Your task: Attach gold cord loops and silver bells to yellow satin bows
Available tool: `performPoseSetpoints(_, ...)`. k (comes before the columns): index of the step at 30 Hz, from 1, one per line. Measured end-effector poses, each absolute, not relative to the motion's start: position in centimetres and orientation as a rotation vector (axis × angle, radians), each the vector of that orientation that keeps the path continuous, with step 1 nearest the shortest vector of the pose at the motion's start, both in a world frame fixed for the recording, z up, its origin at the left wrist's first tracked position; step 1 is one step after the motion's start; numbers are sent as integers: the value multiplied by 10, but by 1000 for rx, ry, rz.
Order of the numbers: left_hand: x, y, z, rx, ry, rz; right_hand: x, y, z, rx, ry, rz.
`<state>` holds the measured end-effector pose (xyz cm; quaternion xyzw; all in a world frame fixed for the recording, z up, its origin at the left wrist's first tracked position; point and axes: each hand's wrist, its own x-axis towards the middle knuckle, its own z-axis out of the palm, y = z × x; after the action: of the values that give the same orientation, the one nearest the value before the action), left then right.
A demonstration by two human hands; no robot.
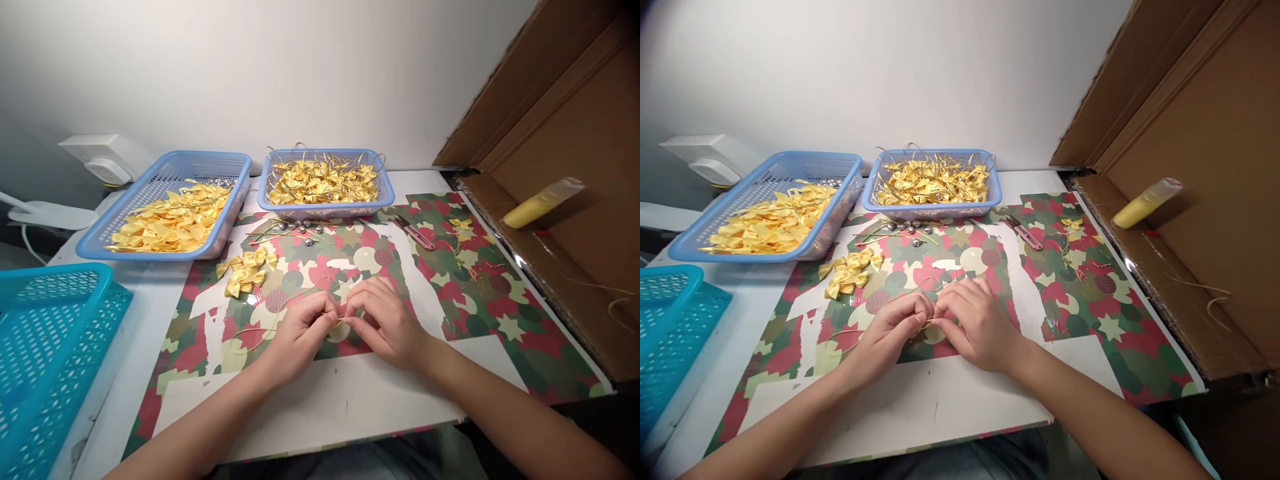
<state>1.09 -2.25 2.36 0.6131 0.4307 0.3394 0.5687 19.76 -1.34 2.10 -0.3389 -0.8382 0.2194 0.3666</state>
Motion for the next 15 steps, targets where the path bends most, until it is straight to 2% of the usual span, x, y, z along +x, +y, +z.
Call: performPoseSetpoints(15,12,-22,31,1159,778,688,196,-17,25,-917,-2062,861)
